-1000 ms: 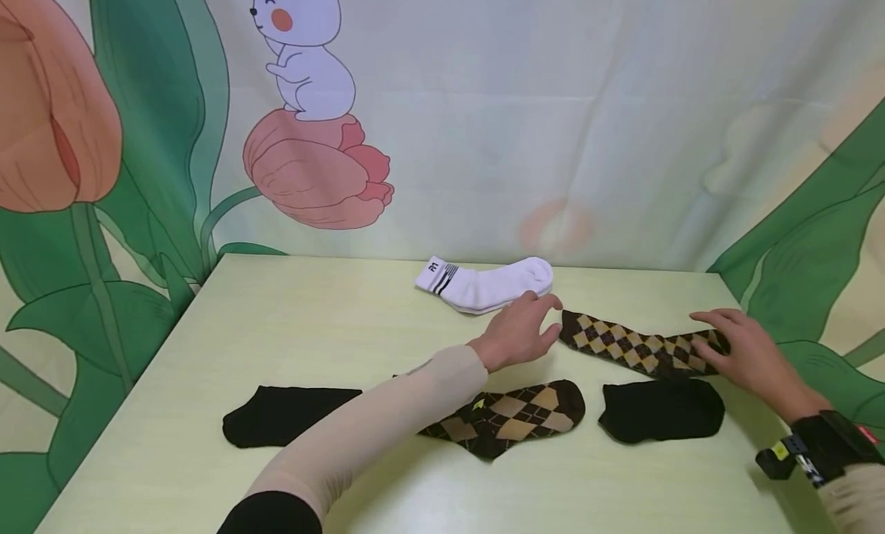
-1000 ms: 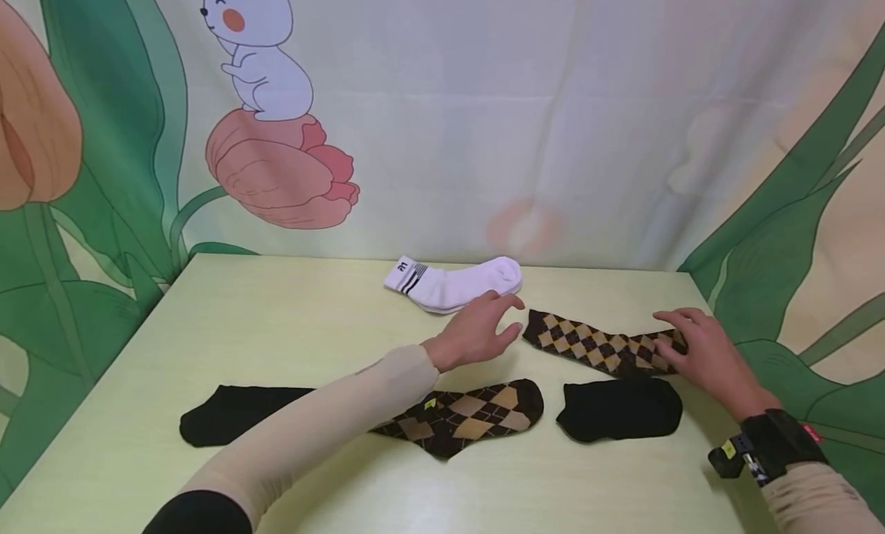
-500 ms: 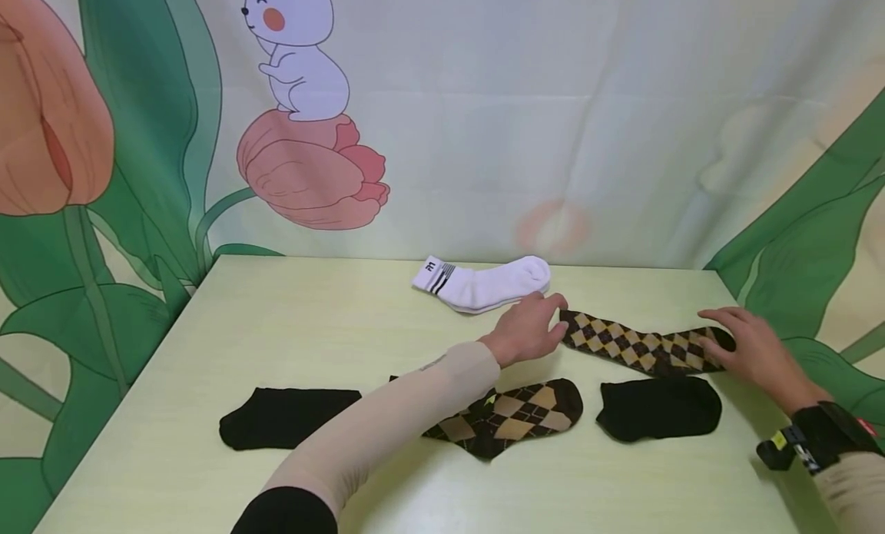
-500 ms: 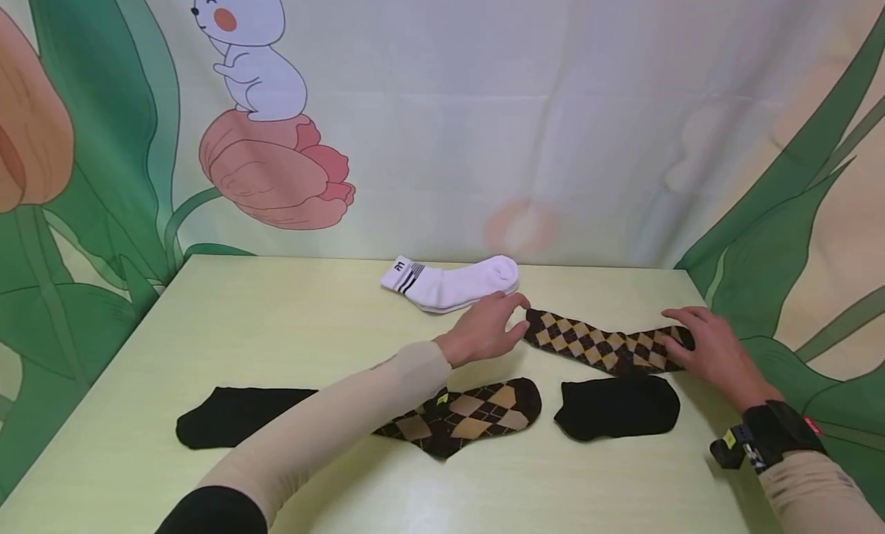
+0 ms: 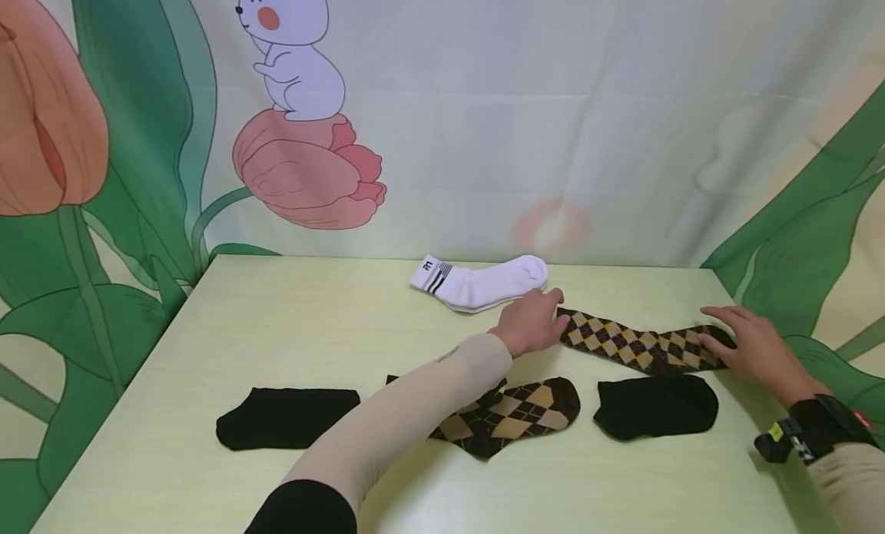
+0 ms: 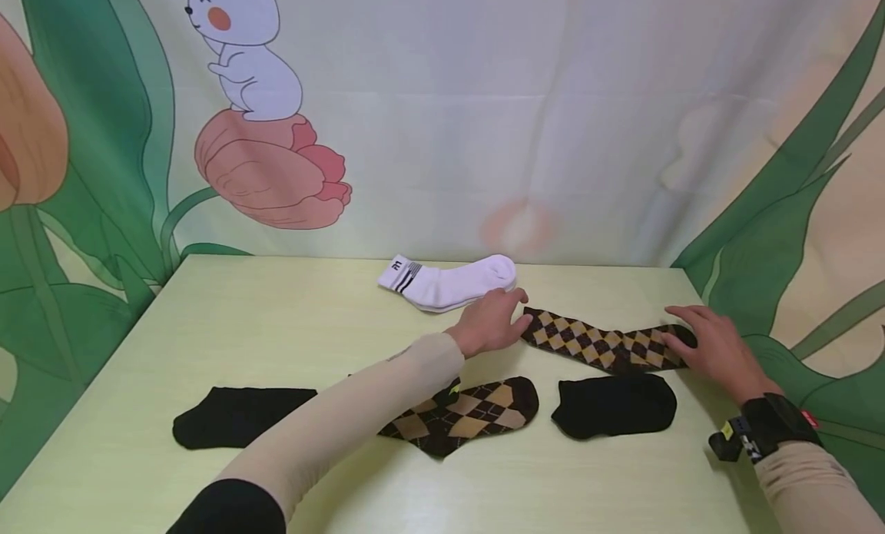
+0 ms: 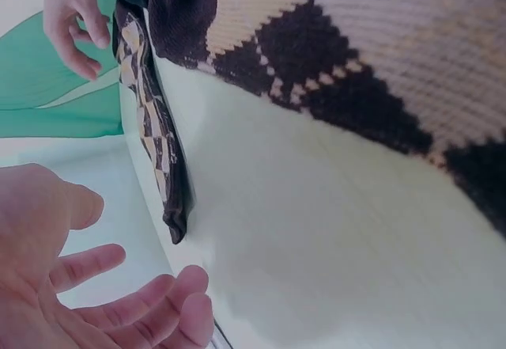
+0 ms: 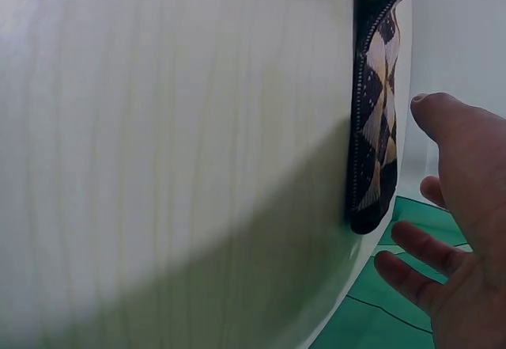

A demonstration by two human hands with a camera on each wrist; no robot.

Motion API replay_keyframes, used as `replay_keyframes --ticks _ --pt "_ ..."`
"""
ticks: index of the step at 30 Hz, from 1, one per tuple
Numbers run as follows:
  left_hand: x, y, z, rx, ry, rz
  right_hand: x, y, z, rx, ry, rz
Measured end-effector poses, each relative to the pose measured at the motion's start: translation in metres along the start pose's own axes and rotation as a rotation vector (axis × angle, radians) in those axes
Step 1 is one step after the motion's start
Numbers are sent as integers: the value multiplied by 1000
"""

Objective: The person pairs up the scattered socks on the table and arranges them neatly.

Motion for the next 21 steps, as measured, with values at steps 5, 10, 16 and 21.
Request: replay_keyframes --ticks 5,10,16,21 --pt "0 -3 -5 -16 30 -23 3 -2 -2 -25 -26 -9" --pt "2 -9 -11 -50 42 -47 8 -8 -3 -82 -62 -30" --pt "5 -14 -15 -97 40 -36 12 -11 -2 -111 -95 -45" --pt "7 -19 -19 -117 56 -25 13 -12 -3 -115 -98 -37"
Point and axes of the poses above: each hand's wrist, its own z-axis away from the middle knuckle, its own y-axis out of the back of the hand, x = y × z, the point moved 8 cm from there along -z, towards the middle knuckle, and after that the axes turned 12 degrees about -z, right-handed, at the moved point
